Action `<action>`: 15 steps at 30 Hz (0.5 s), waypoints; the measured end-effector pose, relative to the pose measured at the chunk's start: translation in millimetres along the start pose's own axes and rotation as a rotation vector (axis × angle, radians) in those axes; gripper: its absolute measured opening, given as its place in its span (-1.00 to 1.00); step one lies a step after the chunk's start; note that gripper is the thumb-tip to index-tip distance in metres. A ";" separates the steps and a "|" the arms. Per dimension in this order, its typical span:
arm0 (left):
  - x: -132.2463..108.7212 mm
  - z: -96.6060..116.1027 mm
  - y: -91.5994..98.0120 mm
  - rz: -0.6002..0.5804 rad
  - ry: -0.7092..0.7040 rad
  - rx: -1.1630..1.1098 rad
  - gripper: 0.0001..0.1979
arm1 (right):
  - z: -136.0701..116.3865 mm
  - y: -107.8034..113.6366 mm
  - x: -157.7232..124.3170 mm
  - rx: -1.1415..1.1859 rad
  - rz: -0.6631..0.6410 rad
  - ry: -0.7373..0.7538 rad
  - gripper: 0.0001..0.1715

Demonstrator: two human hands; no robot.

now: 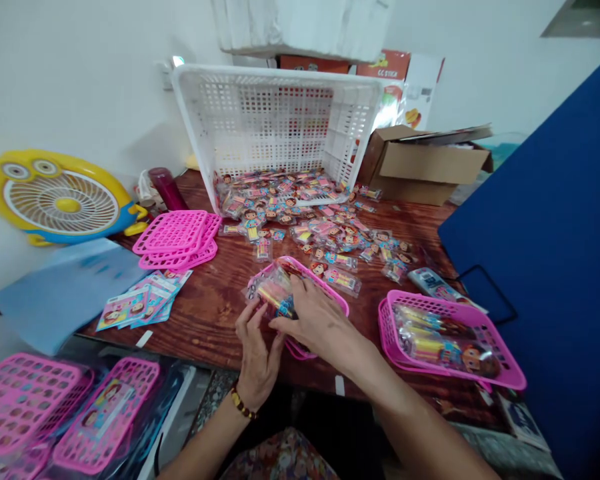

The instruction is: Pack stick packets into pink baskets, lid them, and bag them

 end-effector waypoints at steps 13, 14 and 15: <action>3.1 3.7 -5.6 -0.038 -0.008 0.033 -0.41 | 10.2 32.5 18.2 -0.277 -0.050 0.002 -0.60; 1.8 3.0 -5.2 -0.036 -0.010 0.031 -0.41 | 12.7 32.4 20.4 -0.267 -0.023 0.011 -0.61; 0.8 2.3 -5.2 -0.037 -0.014 0.035 -0.40 | 17.2 31.5 23.3 -0.253 0.014 0.016 -0.64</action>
Point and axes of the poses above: each hand's wrist, its own x-axis towards the middle knuckle, its own y-axis out of the back of the hand, z = x × y, the point moved 7 cm from there along x, towards the middle knuckle, and after that the axes turned 3 degrees about -y, right-handed, at the moved point
